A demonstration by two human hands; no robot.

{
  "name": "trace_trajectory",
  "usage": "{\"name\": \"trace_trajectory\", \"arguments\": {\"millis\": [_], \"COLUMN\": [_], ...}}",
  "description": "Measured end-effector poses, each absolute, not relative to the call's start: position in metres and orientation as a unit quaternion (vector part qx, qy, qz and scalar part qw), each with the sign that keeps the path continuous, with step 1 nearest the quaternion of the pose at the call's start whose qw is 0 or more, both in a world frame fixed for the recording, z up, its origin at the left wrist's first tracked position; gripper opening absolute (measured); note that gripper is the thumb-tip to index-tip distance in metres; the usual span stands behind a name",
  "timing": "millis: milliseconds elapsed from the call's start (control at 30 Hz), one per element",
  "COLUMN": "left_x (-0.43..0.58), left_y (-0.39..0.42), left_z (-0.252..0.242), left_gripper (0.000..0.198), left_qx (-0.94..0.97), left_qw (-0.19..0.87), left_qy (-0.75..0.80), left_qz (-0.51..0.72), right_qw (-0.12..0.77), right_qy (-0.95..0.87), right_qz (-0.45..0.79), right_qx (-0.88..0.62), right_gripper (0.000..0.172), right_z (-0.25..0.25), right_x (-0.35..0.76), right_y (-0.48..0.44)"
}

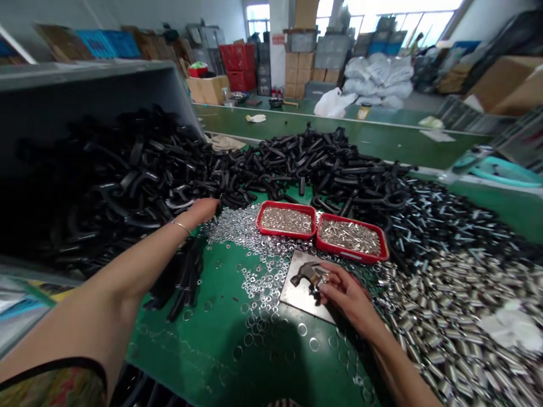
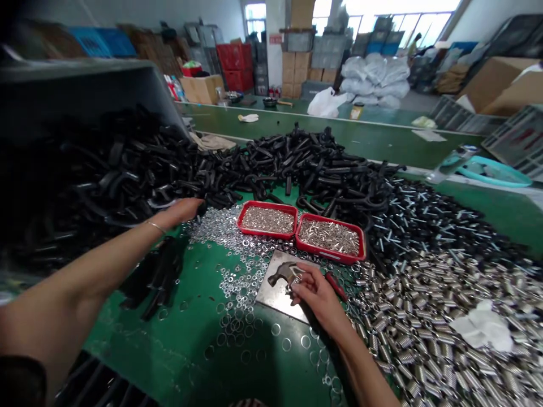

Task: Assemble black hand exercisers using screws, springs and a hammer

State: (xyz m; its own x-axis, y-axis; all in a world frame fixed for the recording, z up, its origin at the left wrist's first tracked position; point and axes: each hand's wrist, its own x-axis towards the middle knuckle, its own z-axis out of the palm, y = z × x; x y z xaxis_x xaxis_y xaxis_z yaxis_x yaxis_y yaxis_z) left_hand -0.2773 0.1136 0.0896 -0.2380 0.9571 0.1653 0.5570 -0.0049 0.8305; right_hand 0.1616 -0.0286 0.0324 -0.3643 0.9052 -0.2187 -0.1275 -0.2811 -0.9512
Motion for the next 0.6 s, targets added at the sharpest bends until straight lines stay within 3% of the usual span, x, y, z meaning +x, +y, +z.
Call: {"name": "trace_trajectory", "arguments": {"millis": [167,400,533,600], "left_x": [-0.303,-0.268,-0.167,-0.117], "left_y": [0.13,0.1,0.018,-0.018], "left_z": [0.071,0.112,0.106,0.086], "left_gripper": [0.029,0.045,0.037,0.036], "left_qx": [0.581,0.589,0.563,0.523], "left_qw": [0.269,0.244,0.535,0.627], "left_qy": [0.666,0.64,0.488,0.439], "left_qz": [0.382,0.429,0.399,0.374], "right_qw": [0.407,0.443,0.465,0.471], "right_qy": [-0.409,-0.38,-0.391,-0.396], "right_qz": [0.717,0.706,0.673,0.662], "right_qx": [-0.39,-0.401,-0.422,-0.428], "right_gripper": [0.028,0.028,0.03,0.031], "right_z": [0.031,0.032,0.029,0.03], "right_x": [0.162,0.159,0.155,0.154], "right_y": [-0.027,-0.029,-0.034,-0.037]}}
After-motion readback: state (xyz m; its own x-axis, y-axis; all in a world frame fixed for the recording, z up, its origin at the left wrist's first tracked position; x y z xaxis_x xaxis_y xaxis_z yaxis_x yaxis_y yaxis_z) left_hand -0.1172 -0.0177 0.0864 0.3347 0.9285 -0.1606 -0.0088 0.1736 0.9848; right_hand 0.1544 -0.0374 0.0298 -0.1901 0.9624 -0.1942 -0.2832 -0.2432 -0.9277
